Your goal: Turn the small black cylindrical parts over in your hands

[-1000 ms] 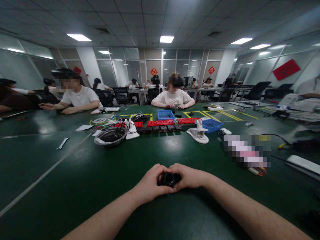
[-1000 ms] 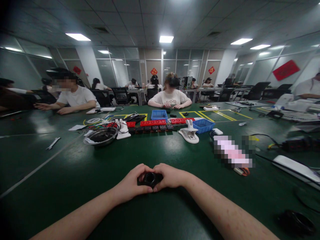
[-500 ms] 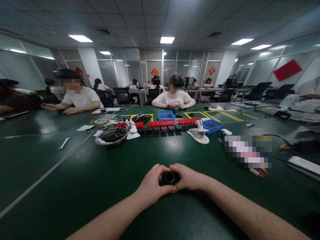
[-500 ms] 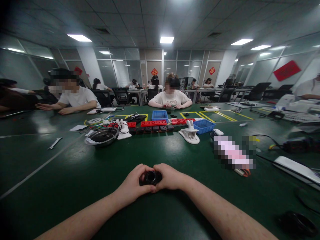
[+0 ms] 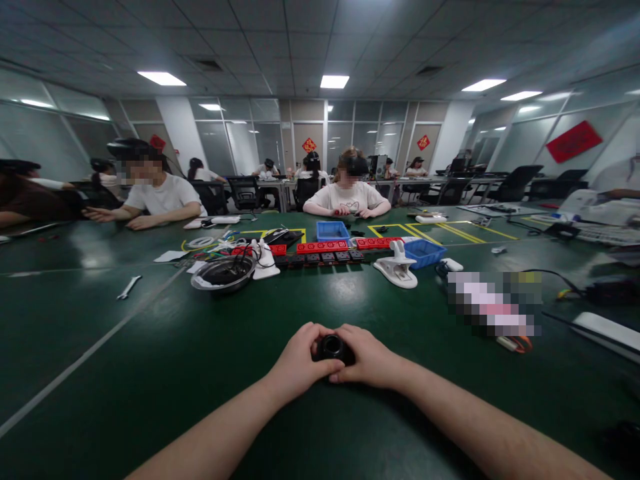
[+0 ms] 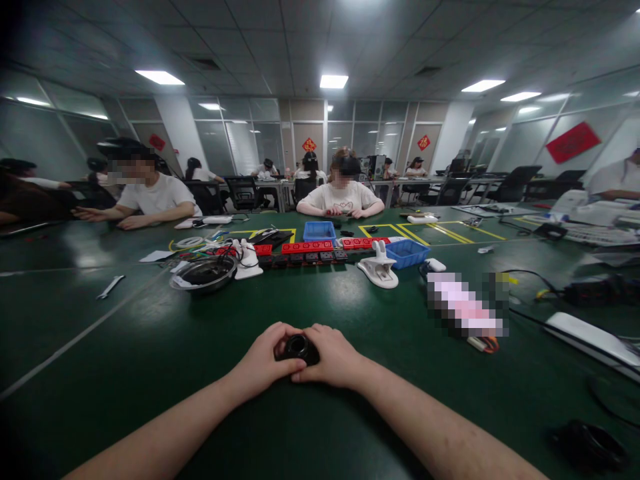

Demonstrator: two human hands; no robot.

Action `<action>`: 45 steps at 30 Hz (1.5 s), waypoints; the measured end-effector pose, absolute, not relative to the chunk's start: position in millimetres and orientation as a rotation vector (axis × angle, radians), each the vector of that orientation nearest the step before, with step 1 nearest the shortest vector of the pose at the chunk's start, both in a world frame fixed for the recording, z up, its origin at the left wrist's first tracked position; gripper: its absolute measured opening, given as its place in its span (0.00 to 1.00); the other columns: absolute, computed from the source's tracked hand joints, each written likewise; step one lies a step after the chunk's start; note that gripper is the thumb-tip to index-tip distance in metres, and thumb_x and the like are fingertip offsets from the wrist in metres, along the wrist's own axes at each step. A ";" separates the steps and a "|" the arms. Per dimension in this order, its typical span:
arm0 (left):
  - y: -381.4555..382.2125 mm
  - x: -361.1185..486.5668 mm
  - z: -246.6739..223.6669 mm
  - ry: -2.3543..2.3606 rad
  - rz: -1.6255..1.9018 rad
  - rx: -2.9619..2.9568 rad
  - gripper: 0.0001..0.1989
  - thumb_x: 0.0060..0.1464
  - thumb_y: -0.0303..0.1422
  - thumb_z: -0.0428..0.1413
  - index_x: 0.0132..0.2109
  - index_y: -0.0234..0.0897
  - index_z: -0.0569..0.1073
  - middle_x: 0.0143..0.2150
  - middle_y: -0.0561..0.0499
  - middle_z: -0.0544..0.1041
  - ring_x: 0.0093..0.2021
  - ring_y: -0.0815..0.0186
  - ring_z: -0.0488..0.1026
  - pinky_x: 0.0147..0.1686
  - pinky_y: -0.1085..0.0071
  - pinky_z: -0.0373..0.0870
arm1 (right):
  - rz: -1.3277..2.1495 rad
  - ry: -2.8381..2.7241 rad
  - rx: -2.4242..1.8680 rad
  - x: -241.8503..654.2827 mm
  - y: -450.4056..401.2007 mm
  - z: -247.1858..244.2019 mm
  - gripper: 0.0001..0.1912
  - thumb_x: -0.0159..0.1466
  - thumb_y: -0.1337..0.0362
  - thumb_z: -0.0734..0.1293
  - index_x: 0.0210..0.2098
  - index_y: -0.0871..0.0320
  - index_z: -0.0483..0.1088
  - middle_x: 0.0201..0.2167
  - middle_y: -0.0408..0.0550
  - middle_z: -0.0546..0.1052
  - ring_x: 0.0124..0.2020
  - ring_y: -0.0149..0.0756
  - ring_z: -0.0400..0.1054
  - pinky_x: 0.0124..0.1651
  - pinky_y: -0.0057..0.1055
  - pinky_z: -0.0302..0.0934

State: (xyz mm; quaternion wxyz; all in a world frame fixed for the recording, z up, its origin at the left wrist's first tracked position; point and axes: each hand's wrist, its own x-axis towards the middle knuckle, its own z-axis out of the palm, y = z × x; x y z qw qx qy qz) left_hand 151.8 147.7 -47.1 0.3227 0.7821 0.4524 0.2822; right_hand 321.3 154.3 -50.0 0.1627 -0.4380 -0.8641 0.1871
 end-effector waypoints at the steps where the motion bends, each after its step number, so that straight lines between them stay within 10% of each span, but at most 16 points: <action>1: 148.5 150.8 -46.0 1.162 0.709 2.056 0.17 0.38 0.38 0.59 0.38 0.39 0.68 0.32 0.54 0.63 0.28 0.69 0.60 0.26 0.75 0.57 | 0.615 -2.495 -1.176 325.2 156.8 -47.9 0.24 0.44 0.52 0.68 0.36 0.59 0.65 0.32 0.46 0.67 0.34 0.36 0.60 0.35 0.29 0.54; 36: 144.3 154.8 -46.9 1.177 0.718 2.030 0.19 0.35 0.39 0.61 0.37 0.39 0.68 0.32 0.55 0.63 0.29 0.68 0.61 0.26 0.76 0.57 | 0.819 -2.522 -1.060 332.5 166.6 -48.1 0.17 0.46 0.57 0.69 0.32 0.61 0.66 0.28 0.42 0.68 0.29 0.31 0.60 0.30 0.24 0.52; 45: 136.5 161.4 -47.2 1.409 0.817 2.077 0.16 0.39 0.38 0.58 0.37 0.39 0.66 0.35 0.53 0.66 0.33 0.64 0.64 0.30 0.71 0.60 | 0.260 -2.417 -1.552 310.2 150.2 -56.6 0.18 0.45 0.55 0.66 0.30 0.60 0.62 0.27 0.46 0.68 0.28 0.34 0.61 0.28 0.27 0.50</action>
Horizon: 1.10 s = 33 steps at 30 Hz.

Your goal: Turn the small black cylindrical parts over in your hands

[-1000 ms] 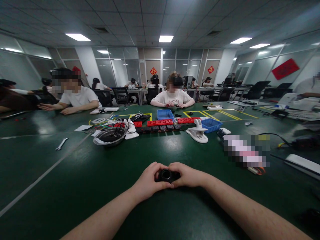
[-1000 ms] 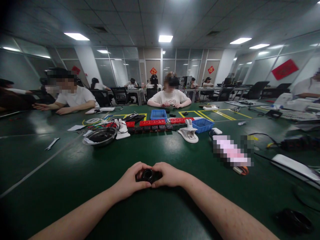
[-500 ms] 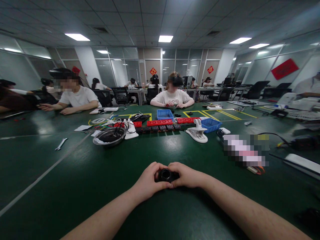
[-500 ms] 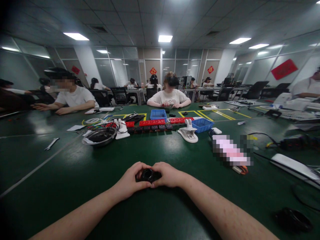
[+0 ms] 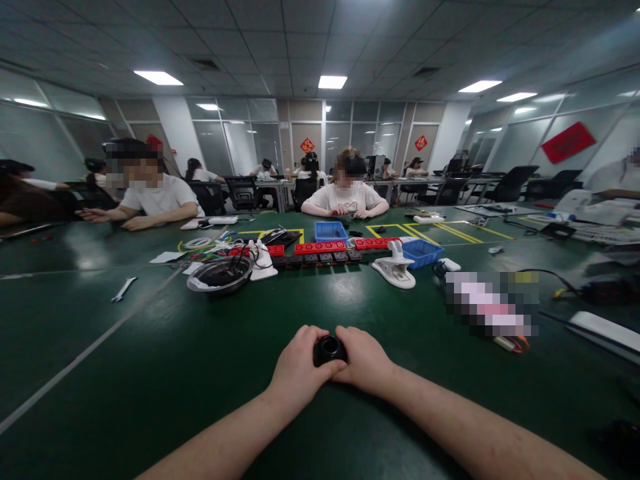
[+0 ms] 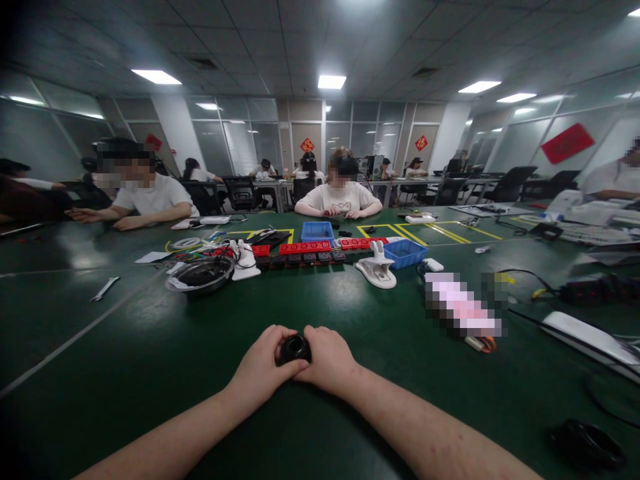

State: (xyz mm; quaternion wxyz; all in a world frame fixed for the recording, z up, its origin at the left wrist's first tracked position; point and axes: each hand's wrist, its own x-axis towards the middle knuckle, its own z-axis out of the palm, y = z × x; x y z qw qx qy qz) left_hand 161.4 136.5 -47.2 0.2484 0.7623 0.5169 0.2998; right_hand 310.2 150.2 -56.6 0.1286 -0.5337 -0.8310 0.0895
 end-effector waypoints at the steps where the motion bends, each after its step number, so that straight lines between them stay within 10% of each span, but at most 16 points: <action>1: 136.7 161.7 -47.5 1.422 0.829 2.085 0.16 0.39 0.38 0.58 0.37 0.39 0.66 0.35 0.52 0.66 0.34 0.63 0.64 0.31 0.71 0.60 | 0.222 -2.407 -1.590 308.0 148.5 -56.4 0.17 0.46 0.55 0.65 0.30 0.60 0.62 0.27 0.46 0.68 0.28 0.35 0.61 0.28 0.28 0.51; 33: 146.6 149.9 -39.5 1.109 0.674 2.099 0.17 0.39 0.37 0.58 0.40 0.40 0.69 0.35 0.53 0.65 0.34 0.66 0.64 0.31 0.73 0.61 | 0.850 -2.620 -0.933 336.2 165.3 -35.5 0.12 0.51 0.63 0.66 0.35 0.62 0.66 0.31 0.43 0.66 0.32 0.31 0.60 0.34 0.25 0.54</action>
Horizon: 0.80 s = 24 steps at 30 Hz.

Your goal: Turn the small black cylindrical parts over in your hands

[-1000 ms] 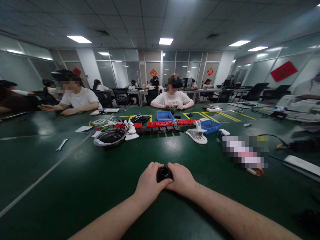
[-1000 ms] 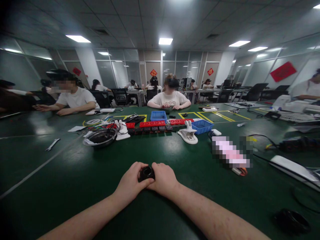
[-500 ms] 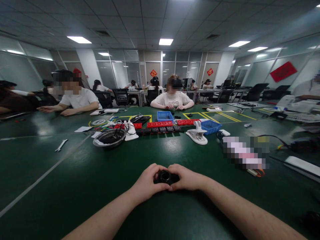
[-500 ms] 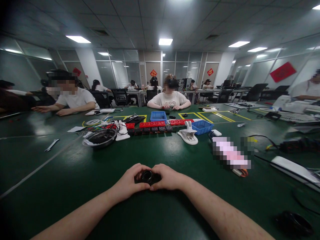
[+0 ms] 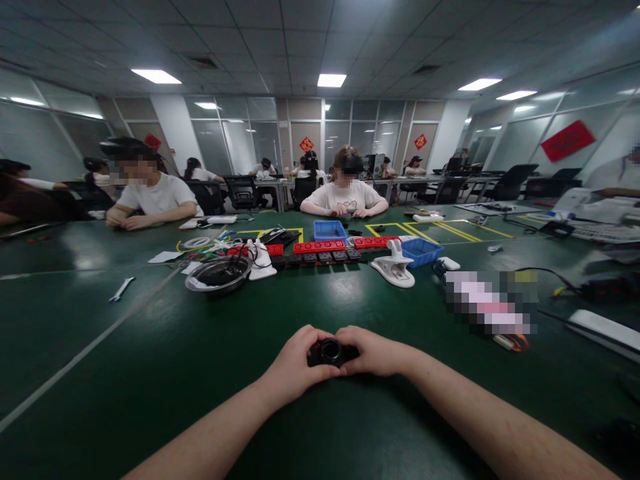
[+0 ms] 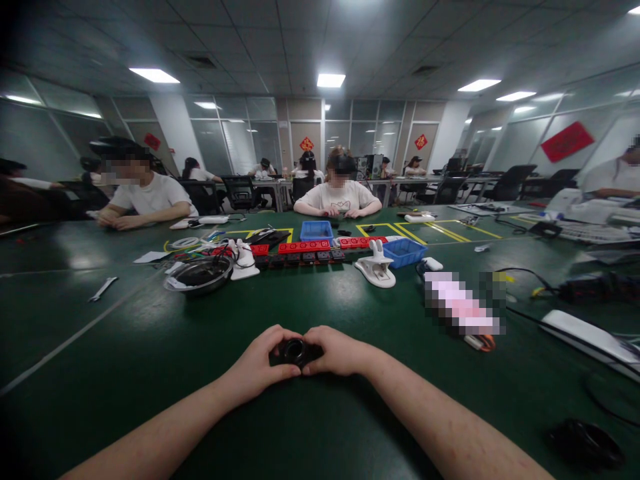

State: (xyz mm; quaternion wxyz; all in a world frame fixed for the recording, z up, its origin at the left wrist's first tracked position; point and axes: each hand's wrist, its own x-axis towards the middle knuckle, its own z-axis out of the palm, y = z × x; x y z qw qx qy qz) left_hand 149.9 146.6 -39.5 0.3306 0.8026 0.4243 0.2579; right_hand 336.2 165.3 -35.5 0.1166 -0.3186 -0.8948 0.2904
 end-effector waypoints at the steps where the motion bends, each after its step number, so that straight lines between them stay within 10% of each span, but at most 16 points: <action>1: 146.6 150.4 -40.2 1.113 0.674 2.096 0.17 0.39 0.37 0.58 0.40 0.40 0.69 0.35 0.53 0.65 0.34 0.66 0.64 0.31 0.73 0.61 | 0.854 -2.611 -0.959 336.0 165.3 -35.7 0.13 0.51 0.62 0.66 0.34 0.62 0.66 0.30 0.43 0.66 0.31 0.30 0.59 0.32 0.25 0.53; 13: 141.2 157.3 -46.8 1.352 0.847 2.063 0.15 0.39 0.36 0.58 0.37 0.38 0.68 0.35 0.52 0.66 0.36 0.63 0.64 0.34 0.70 0.62 | 0.312 -2.372 -1.506 311.5 149.4 -55.4 0.19 0.48 0.52 0.66 0.31 0.61 0.63 0.29 0.48 0.67 0.31 0.37 0.60 0.31 0.30 0.52; 24: 146.1 151.2 -41.5 1.077 0.672 2.076 0.20 0.37 0.41 0.59 0.39 0.40 0.69 0.33 0.54 0.64 0.32 0.68 0.62 0.28 0.75 0.59 | 0.802 -2.586 -1.050 336.2 163.1 -38.3 0.21 0.47 0.56 0.68 0.39 0.58 0.67 0.34 0.44 0.67 0.37 0.36 0.59 0.39 0.30 0.53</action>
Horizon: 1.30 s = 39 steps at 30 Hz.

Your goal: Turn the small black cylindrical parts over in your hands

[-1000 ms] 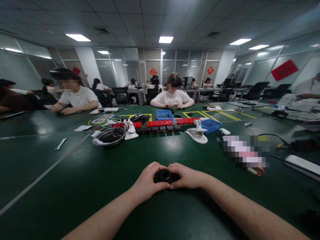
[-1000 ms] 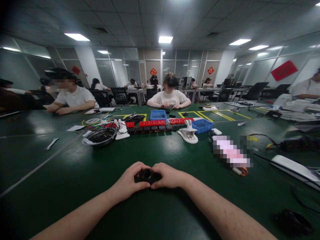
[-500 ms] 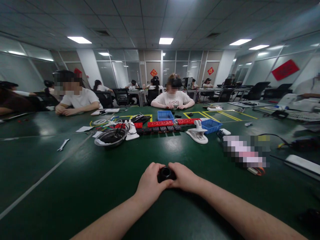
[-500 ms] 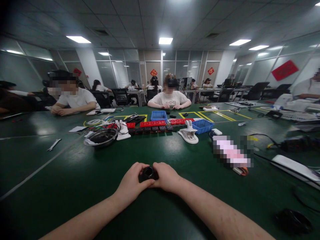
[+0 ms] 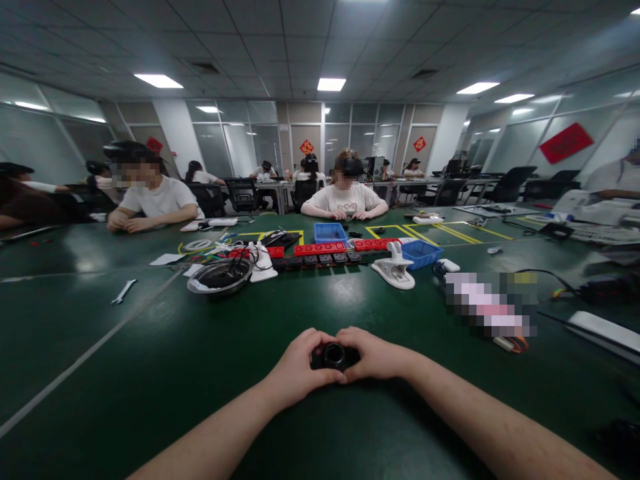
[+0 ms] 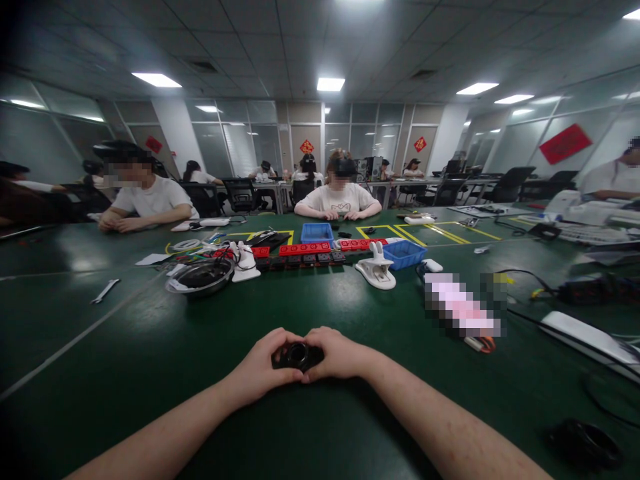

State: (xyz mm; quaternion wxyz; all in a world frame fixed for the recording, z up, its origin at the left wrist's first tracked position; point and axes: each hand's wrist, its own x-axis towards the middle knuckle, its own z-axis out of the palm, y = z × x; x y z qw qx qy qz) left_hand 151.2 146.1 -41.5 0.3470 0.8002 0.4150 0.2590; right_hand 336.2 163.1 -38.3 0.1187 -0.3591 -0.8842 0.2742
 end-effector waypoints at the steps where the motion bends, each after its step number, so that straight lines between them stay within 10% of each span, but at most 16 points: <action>1: 146.2 151.3 -42.0 1.074 0.668 2.085 0.20 0.37 0.41 0.59 0.40 0.40 0.69 0.33 0.54 0.64 0.32 0.68 0.62 0.28 0.75 0.59 | 0.815 -2.594 -1.038 336.6 163.4 -37.6 0.21 0.47 0.57 0.68 0.40 0.58 0.66 0.34 0.44 0.67 0.37 0.36 0.59 0.39 0.30 0.53; 39: 143.9 158.6 -51.3 1.338 0.824 2.074 0.15 0.40 0.37 0.57 0.37 0.38 0.67 0.33 0.53 0.63 0.28 0.68 0.62 0.26 0.74 0.58 | 0.261 -2.394 -1.469 310.3 147.3 -53.3 0.24 0.45 0.49 0.65 0.33 0.60 0.63 0.31 0.48 0.68 0.33 0.39 0.61 0.34 0.32 0.53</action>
